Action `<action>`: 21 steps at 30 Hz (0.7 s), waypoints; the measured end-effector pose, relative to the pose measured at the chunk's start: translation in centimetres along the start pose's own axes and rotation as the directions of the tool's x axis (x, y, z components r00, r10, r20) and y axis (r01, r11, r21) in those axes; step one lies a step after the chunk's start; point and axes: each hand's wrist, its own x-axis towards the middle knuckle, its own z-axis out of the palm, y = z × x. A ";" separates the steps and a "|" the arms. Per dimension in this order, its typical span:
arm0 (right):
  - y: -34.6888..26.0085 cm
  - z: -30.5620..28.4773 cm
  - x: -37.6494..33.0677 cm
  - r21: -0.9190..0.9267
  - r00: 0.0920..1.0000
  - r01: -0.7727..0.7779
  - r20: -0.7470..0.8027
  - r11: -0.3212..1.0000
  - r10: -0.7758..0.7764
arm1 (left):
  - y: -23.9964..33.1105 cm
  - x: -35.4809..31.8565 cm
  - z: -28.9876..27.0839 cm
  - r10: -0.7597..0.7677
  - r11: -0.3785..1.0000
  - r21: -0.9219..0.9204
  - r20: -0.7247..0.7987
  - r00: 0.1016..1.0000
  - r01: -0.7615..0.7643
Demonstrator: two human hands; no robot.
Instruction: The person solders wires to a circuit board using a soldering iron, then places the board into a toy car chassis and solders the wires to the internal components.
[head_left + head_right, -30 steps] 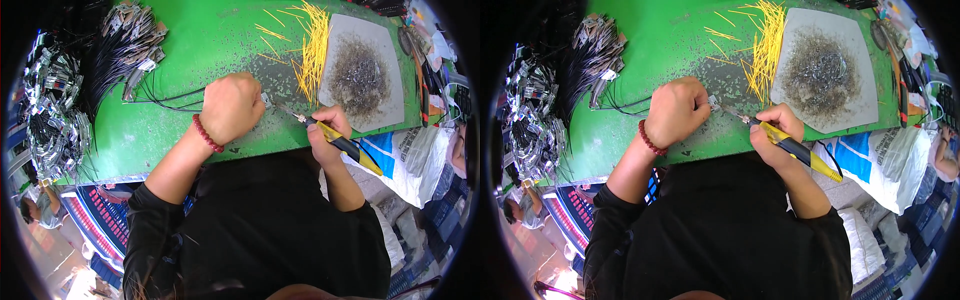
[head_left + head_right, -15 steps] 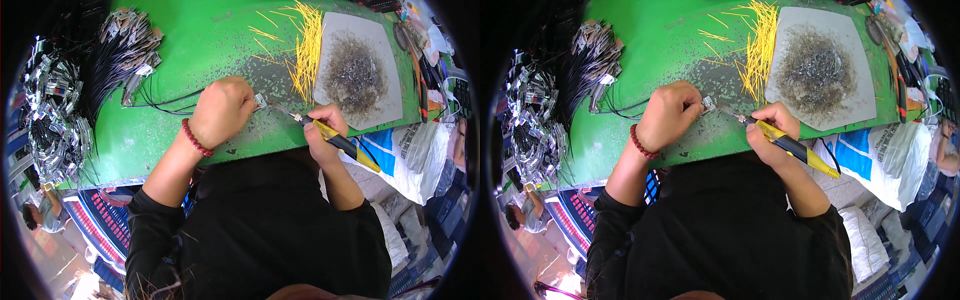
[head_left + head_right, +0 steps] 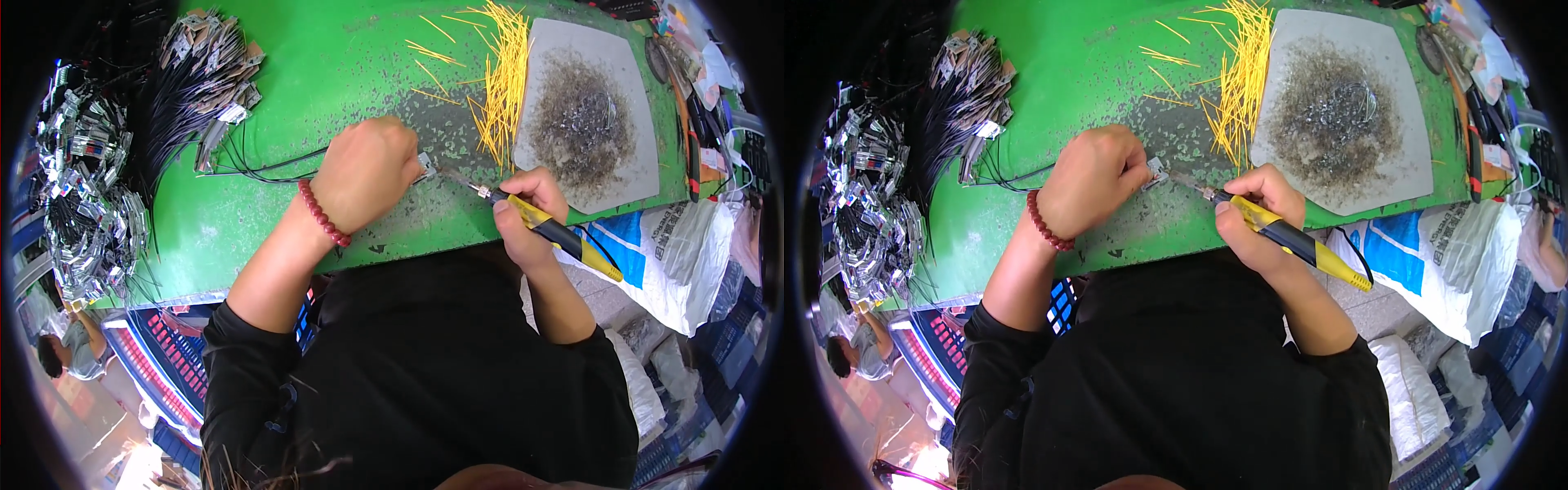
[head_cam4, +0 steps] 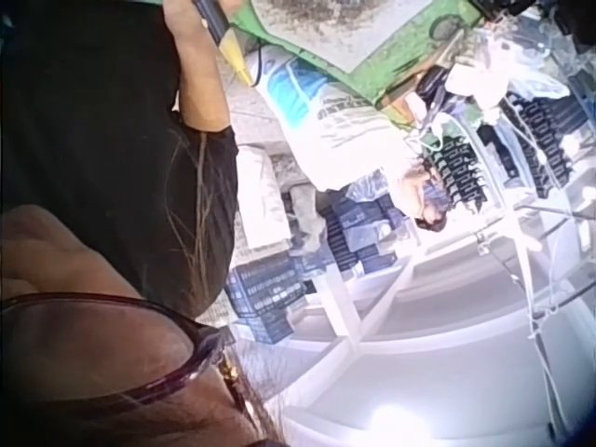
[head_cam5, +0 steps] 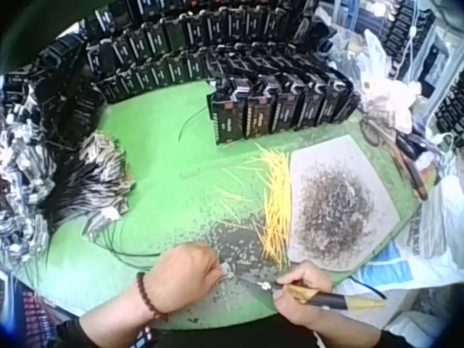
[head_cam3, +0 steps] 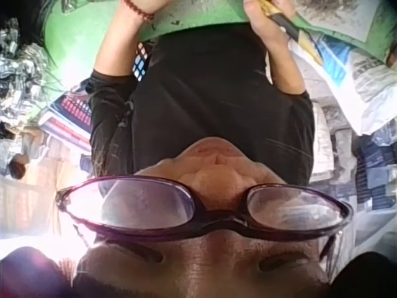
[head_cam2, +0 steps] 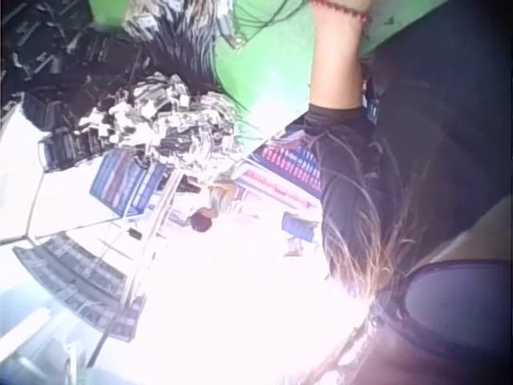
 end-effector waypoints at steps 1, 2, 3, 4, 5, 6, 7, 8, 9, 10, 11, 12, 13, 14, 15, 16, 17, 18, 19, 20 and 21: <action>0.0 0.1 0.1 0.013 1.000 0.006 -0.012 1.000 -0.006 | 0.0 0.0 0.0 -0.002 1.000 0.000 0.000 1.000 0.002; -0.1 0.2 0.2 0.014 1.000 0.005 -0.011 1.000 -0.005 | -0.1 0.0 0.0 0.002 1.000 -0.004 -0.007 1.000 -0.002; -0.1 0.2 0.3 0.006 1.000 -0.002 -0.010 1.000 0.002 | -0.1 0.1 0.0 0.007 1.000 -0.011 -0.013 1.000 -0.007; -0.2 0.2 0.4 -0.002 1.000 -0.008 -0.009 1.000 0.008 | -0.2 0.2 0.1 0.007 1.000 -0.013 -0.013 1.000 -0.007; -0.3 0.2 0.5 -0.003 1.000 -0.010 -0.008 1.000 0.009 | -0.2 0.3 0.1 0.009 1.000 -0.019 -0.009 1.000 -0.009; -0.4 0.2 0.6 -0.023 1.000 -0.022 0.000 0.999 0.022 | -0.2 0.3 0.0 0.008 1.000 -0.023 -0.007 1.000 -0.008; -0.5 0.2 0.7 -0.043 0.999 -0.034 0.008 0.998 0.035 | -0.1 0.2 0.0 0.005 1.000 -0.022 -0.008 1.000 -0.005; -0.4 0.3 0.7 -0.041 0.999 -0.034 0.010 0.999 0.035 | 0.0 0.2 -0.1 0.000 1.000 -0.021 -0.005 1.000 0.000; -0.3 0.3 0.6 -0.041 0.999 -0.033 0.005 0.999 0.033 | 0.0 0.2 -0.1 -0.005 1.000 -0.023 -0.002 1.000 0.005; -0.1 0.3 0.6 -0.040 1.000 -0.031 0.000 0.999 0.031 | -0.1 0.1 0.0 -0.006 1.000 -0.023 -0.002 1.000 0.006; -0.1 0.2 0.5 -0.040 0.999 -0.032 0.001 0.999 0.032 | -0.2 0.1 0.1 -0.006 1.000 -0.019 -0.004 1.000 0.006; -0.3 0.0 0.5 -0.071 0.997 -0.059 0.042 0.996 0.062 | -0.2 0.2 0.1 -0.001 1.000 -0.016 -0.006 1.000 0.001; -0.5 -0.2 0.4 -0.103 0.992 -0.086 0.080 0.991 0.094 | -0.2 0.1 0.2 0.000 1.000 -0.019 -0.006 1.000 0.000; -0.5 -0.1 0.2 -0.106 0.992 -0.086 0.079 0.991 0.095 | -0.2 0.1 0.3 0.005 1.000 -0.022 -0.009 1.000 -0.005; -0.4 0.0 0.0 -0.058 0.996 -0.066 0.052 0.996 0.069 | -0.2 0.1 0.2 0.006 1.000 -0.020 -0.014 1.000 -0.006; -0.2 0.1 -0.2 -0.010 0.999 -0.045 0.024 0.999 0.045 | -0.2 0.0 0.2 0.005 1.000 -0.018 -0.016 1.000 -0.005; 0.1 0.1 -0.3 -0.009 0.999 -0.043 0.025 0.999 0.043 | -0.2 -0.1 0.1 0.006 1.000 -0.018 -0.017 1.000 -0.006; 0.4 0.0 -0.4 0.038 1.000 -0.019 -0.015 0.999 0.020 | -0.2 -0.1 0.1 0.008 1.000 -0.019 -0.018 1.000 -0.008; 0.7 -0.1 -0.4 0.085 0.998 0.006 -0.057 0.996 -0.001 | -0.2 -0.1 0.2 0.009 1.000 -0.018 -0.019 1.000 -0.009; 0.8 -0.3 -0.5 0.079 0.998 0.015 -0.059 0.997 -0.010 | -0.2 -0.1 0.2 0.011 1.000 -0.021 -0.021 1.000 -0.012; 0.8 -0.3 -0.4 0.080 0.998 0.017 -0.063 0.997 -0.012 | -0.2 0.0 0.2 0.016 1.000 -0.024 -0.022 1.000 -0.016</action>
